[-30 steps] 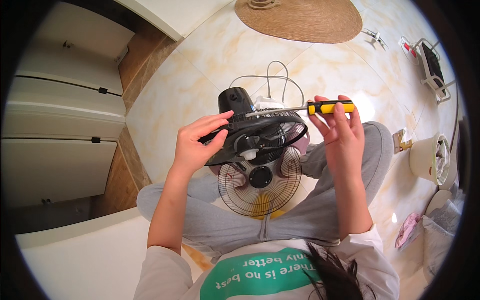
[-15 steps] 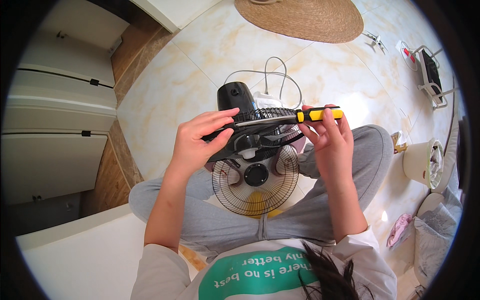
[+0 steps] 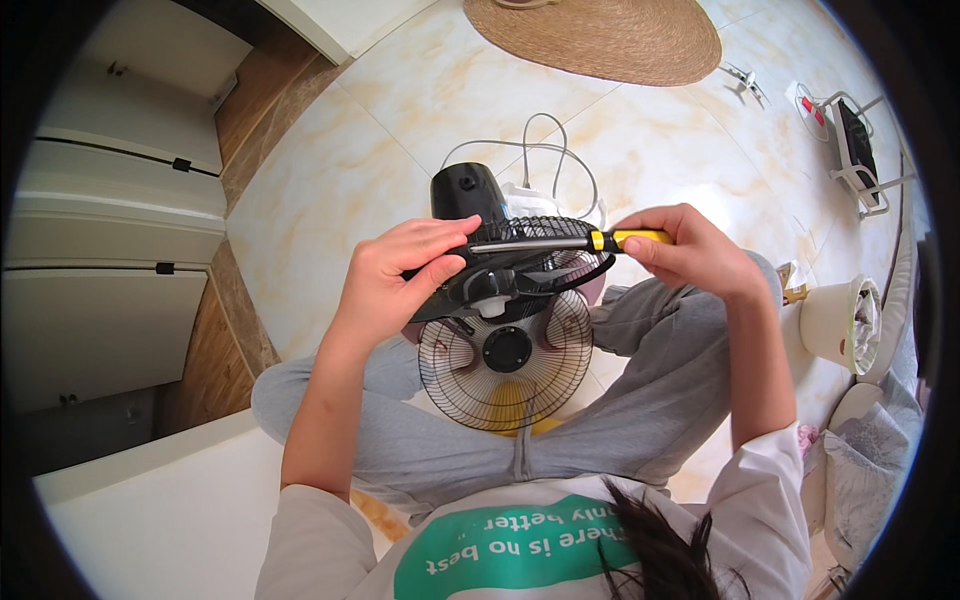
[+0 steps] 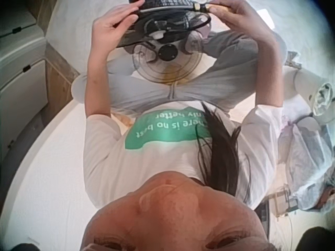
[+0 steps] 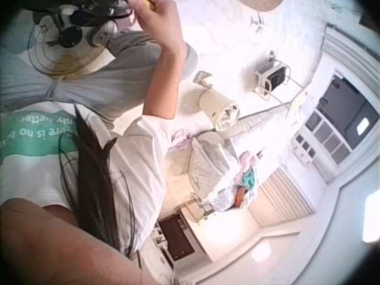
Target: The person assembles a small black desk fan by attaching the front and rear wire cages to the motor housing. They use a screwdriver to tighten screws on the cages, then align and secure the cages around the fan blades.
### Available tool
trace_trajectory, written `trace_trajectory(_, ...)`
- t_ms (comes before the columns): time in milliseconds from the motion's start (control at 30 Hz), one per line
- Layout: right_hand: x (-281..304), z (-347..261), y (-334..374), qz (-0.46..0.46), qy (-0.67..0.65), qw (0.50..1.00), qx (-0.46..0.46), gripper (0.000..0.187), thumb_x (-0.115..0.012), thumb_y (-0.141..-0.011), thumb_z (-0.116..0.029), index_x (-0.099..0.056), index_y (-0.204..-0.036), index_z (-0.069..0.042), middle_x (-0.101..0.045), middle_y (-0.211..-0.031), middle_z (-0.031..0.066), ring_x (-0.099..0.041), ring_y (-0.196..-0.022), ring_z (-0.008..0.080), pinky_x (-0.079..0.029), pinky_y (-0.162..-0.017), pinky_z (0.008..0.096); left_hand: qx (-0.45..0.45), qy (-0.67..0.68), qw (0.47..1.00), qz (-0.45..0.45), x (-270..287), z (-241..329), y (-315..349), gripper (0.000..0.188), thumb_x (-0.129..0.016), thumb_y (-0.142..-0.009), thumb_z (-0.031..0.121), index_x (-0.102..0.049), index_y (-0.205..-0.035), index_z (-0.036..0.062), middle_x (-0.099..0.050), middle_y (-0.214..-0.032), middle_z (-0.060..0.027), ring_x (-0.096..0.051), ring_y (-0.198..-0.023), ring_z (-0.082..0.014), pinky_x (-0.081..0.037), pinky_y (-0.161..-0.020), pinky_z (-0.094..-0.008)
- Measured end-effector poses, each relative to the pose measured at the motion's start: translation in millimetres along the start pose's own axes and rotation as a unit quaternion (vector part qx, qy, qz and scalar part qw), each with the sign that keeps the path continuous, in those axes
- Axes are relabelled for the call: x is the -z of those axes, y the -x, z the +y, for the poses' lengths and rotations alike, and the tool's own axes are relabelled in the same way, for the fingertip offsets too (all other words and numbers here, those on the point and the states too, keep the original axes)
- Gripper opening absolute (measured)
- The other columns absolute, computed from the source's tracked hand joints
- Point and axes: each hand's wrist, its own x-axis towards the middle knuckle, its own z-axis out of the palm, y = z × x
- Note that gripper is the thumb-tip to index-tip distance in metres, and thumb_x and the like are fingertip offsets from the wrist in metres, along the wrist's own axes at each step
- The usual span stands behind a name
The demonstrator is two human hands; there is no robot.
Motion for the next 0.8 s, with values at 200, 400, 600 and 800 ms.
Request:
trace_trajectory(200, -14.0, 7.5, -20.3, 0.048, 0.189, 0.943, 0.270, 0.036, -0.075, -0.088, -0.008, -0.066, -0.123, -0.002, -0.066, -0.091, 0.0046, -0.061, -0.075, 0.0156, -0.049, -0.067, 0.0324, -0.013, -0.019, 0.999, 0.046, -3.6, 2.6, -4.6, 0.021, -0.072, -0.086, 0.002, -0.075, -0.107, -0.0011, -0.074, -0.114, -0.0108, -0.071, -0.101, -0.0246, -0.056, -0.088, -0.0327)
trace_trajectory(400, -18.3, -5.6, -8.7, 0.186, 0.341, 0.852, 0.350, 0.030, -0.067, -0.093, -0.013, -0.066, -0.121, -0.002, -0.058, -0.094, 0.0120, -0.057, -0.082, 0.0287, -0.050, -0.076, 0.0373, -0.009, -0.038, 0.999, 0.034, -5.6, 6.3, -6.4, 0.021, -0.072, -0.085, 0.000, -0.075, -0.105, -0.0014, -0.075, -0.111, -0.0104, -0.072, -0.099, -0.0244, -0.056, -0.087, -0.0318)
trace_trajectory(600, -2.7, -20.4, -13.8, 0.008, 0.326, 0.936, 0.129, 0.027, -0.057, -0.101, -0.021, -0.065, -0.115, 0.001, -0.067, -0.095, 0.0156, -0.064, -0.084, 0.0302, -0.051, -0.080, 0.0368, 0.000, -0.016, 0.999, 0.047, -5.5, 6.1, -5.5, 0.020, -0.072, -0.085, -0.001, -0.075, -0.104, -0.0028, -0.075, -0.111, -0.0119, -0.072, -0.098, -0.0240, -0.056, -0.088, -0.0327)
trace_trajectory(800, -7.6, -22.6, -13.2, 0.014, 0.244, 0.930, 0.273, 0.018, -0.073, -0.088, -0.005, -0.064, -0.102, 0.000, -0.067, -0.091, 0.0121, -0.064, -0.079, 0.0262, -0.053, -0.073, 0.0333, -0.004, -0.020, 0.998, 0.054, -6.2, 2.9, -5.7, 0.018, -0.070, -0.085, -0.003, -0.074, -0.103, -0.0047, -0.075, -0.111, -0.0131, -0.072, -0.097, -0.0252, -0.055, -0.088, -0.0341)
